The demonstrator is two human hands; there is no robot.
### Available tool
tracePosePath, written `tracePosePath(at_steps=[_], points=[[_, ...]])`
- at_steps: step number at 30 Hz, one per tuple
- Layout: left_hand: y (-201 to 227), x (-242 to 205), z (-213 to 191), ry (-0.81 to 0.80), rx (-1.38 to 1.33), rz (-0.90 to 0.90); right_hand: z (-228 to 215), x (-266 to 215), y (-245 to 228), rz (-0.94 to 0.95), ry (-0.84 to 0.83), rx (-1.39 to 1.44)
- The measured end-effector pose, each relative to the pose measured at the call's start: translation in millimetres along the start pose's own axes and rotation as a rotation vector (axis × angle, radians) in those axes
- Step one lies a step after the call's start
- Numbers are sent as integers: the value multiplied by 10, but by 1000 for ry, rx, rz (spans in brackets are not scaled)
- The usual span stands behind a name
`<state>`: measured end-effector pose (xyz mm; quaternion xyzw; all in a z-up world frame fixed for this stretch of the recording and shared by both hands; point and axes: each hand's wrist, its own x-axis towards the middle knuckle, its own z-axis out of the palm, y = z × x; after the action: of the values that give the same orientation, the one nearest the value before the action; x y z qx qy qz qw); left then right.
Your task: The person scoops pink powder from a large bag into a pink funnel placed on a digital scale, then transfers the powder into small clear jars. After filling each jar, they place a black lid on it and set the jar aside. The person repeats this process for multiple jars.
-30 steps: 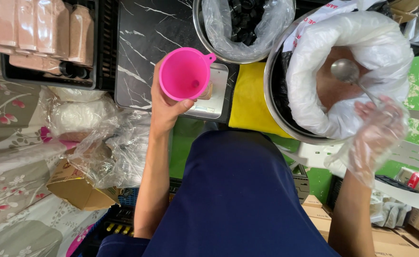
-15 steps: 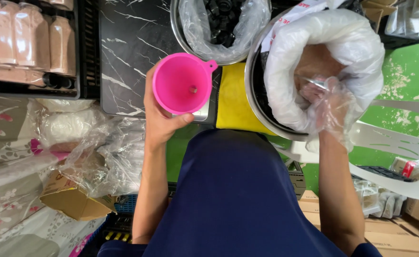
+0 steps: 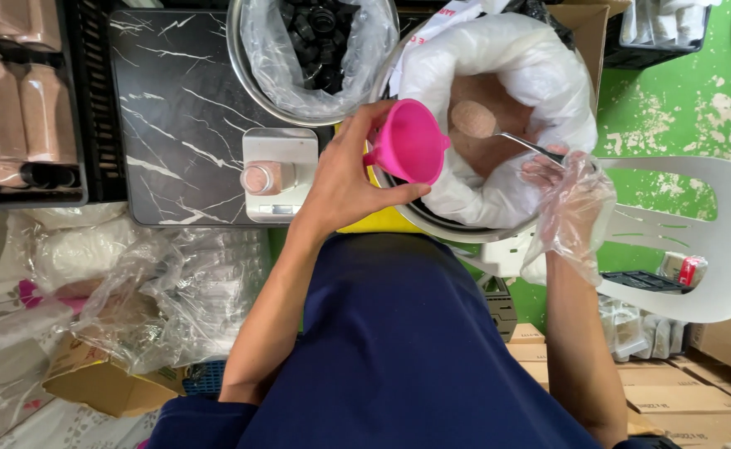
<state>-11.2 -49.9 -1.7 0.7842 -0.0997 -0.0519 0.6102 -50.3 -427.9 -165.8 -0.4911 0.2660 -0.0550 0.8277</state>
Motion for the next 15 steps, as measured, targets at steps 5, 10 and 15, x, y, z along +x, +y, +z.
tracePosePath(at_steps=[5,10,15], points=[[98,82,179,-46,250,43,571,-415,-291,-280,-76,-587],[113,52,296,-29,390,53,309,-278,-245,-246,-105,-557],[157,80,342,-45,451,39,100,-304,-527,-56,-134,-181]])
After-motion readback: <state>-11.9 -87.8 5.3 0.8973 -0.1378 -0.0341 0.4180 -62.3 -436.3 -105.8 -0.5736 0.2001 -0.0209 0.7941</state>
